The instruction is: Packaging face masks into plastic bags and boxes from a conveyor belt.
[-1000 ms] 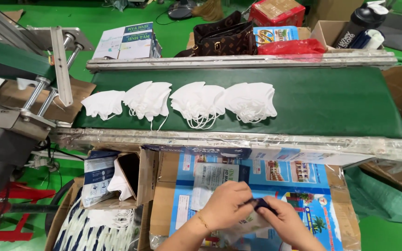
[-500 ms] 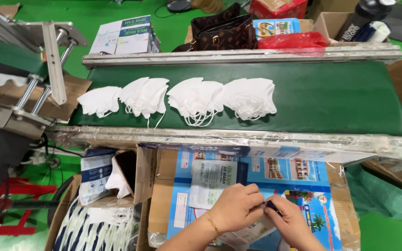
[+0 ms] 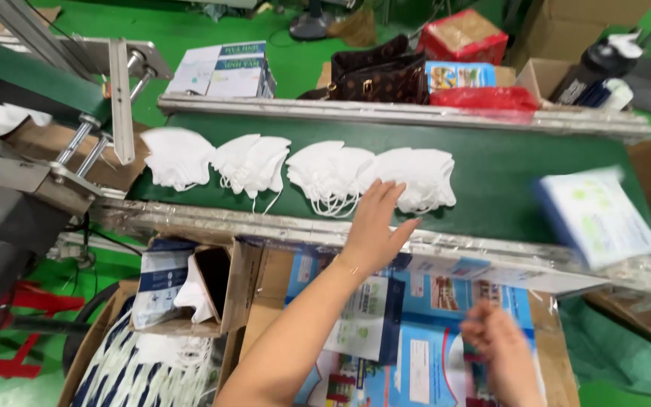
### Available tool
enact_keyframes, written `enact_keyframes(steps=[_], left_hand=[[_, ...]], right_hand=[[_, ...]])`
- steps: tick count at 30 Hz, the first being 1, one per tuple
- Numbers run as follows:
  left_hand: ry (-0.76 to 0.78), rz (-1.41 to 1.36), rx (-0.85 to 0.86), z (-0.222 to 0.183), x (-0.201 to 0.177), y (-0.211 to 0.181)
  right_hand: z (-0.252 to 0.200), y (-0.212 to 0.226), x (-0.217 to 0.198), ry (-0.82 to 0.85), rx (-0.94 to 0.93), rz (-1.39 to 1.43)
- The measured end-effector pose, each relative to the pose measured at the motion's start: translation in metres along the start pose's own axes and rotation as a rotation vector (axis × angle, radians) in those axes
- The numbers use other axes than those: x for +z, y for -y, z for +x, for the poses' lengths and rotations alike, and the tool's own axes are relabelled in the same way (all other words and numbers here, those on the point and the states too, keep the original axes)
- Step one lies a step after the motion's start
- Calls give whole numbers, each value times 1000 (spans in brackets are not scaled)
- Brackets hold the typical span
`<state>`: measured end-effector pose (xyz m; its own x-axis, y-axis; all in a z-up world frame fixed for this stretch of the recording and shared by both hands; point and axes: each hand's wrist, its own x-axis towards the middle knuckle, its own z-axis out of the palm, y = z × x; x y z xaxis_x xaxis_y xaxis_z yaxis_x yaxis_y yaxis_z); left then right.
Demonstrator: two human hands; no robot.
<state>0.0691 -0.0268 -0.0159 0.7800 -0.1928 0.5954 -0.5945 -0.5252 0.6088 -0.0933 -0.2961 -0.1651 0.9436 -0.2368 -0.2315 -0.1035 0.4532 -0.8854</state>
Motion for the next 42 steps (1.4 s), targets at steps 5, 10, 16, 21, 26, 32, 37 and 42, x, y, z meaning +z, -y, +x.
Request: enact_keyframes(steps=[5, 10, 16, 21, 26, 32, 37, 42], left_hand=[[212, 289, -187, 63, 72, 14], [436, 546, -284, 72, 104, 45], [322, -594, -256, 34, 29, 17], [449, -1224, -563, -66, 24, -20], [561, -1115, -577, -131, 30, -26], [499, -263, 115, -120, -1, -36], [578, -365, 342, -121, 49, -33], [155, -64, 218, -9, 82, -46]], right_hand=[[10, -108, -42, 55, 246, -85], [14, -120, -73, 56, 306, -141], [-5, -5, -15, 122, -6, -286], [-23, 51, 63, 189, -2, 152], [-23, 10, 47, 90, 142, 150], [-39, -15, 25, 42, -206, -704], [-23, -70, -12, 48, -172, -458], [-34, -49, -13, -22, -52, -446]])
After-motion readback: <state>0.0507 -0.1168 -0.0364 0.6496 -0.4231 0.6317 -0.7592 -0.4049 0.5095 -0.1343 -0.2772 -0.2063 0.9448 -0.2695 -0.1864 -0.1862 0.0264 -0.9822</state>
